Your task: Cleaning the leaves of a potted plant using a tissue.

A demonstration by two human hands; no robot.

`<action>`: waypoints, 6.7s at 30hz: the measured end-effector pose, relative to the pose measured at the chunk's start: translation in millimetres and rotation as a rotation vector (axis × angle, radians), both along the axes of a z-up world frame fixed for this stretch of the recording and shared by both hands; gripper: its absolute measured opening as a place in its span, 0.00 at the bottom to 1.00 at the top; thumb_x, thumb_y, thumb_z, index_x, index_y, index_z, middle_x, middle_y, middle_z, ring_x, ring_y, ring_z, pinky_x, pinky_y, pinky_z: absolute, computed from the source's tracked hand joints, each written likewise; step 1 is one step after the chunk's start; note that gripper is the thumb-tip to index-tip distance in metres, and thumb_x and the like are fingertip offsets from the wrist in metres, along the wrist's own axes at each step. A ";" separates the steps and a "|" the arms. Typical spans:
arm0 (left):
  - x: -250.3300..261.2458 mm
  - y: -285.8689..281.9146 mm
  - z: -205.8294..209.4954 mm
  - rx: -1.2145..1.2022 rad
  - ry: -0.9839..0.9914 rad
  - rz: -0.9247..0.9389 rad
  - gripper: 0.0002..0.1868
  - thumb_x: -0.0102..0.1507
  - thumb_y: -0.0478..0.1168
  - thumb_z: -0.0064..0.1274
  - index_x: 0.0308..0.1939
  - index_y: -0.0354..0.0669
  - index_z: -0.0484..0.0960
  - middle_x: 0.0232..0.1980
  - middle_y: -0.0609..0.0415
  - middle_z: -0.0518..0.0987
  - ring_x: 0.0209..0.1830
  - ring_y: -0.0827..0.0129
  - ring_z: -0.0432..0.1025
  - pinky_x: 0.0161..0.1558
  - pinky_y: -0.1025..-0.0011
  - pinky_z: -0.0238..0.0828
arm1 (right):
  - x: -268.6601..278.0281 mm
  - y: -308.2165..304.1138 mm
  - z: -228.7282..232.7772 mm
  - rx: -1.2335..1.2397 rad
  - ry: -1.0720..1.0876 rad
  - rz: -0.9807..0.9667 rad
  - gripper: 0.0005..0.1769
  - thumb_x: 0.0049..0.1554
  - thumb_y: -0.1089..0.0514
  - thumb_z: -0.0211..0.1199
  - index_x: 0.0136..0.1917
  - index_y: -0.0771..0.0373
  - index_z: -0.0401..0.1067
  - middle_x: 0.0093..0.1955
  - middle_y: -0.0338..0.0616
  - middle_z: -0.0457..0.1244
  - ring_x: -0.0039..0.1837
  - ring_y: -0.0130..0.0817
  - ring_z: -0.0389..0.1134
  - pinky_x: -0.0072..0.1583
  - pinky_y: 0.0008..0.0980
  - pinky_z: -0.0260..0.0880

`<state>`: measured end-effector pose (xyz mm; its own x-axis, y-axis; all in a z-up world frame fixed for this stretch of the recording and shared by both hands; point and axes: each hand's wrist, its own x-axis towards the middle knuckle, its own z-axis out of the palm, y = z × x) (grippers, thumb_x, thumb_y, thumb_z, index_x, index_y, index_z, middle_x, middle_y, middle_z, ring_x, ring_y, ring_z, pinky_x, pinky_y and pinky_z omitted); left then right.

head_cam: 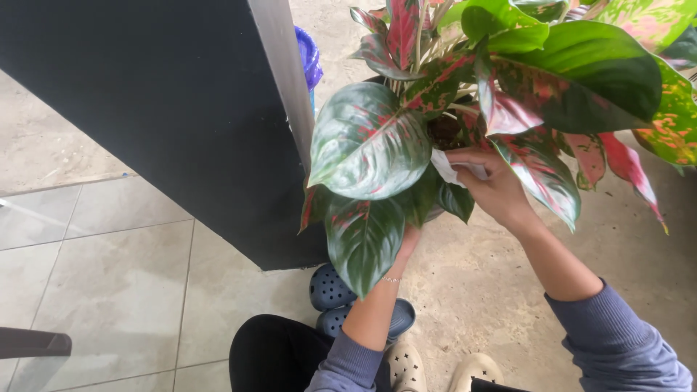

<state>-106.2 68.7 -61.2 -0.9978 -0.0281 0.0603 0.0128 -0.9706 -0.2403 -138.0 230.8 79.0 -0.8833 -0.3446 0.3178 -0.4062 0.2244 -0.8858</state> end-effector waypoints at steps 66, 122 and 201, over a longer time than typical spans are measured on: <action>19.3 -15.4 -30.9 0.125 0.026 -0.095 0.19 0.69 0.40 0.47 0.61 0.37 0.74 0.61 0.52 0.78 0.60 0.71 0.72 0.61 0.75 0.71 | 47.5 -39.6 -17.5 0.329 0.733 0.095 0.25 0.42 0.79 0.58 0.52 0.69 0.78 0.58 0.52 0.67 0.60 0.54 0.67 0.59 0.45 0.71; 14.0 -2.7 -8.4 -0.142 0.228 0.028 0.24 0.71 0.46 0.46 0.69 0.39 0.71 0.71 0.48 0.72 0.71 0.59 0.61 0.71 0.59 0.55 | 56.5 -16.5 2.9 0.360 0.604 -0.074 0.21 0.48 0.76 0.59 0.51 0.61 0.81 0.56 0.44 0.69 0.59 0.44 0.69 0.59 0.39 0.72; -28.6 -117.5 65.0 -0.673 0.092 0.105 0.37 0.70 0.65 0.40 0.64 0.33 0.74 0.59 0.49 0.80 0.57 0.63 0.75 0.60 0.65 0.70 | 34.5 -145.1 8.8 0.364 0.692 -0.066 0.14 0.55 0.65 0.63 0.55 0.70 0.74 0.53 0.60 0.67 0.57 0.59 0.68 0.58 0.52 0.67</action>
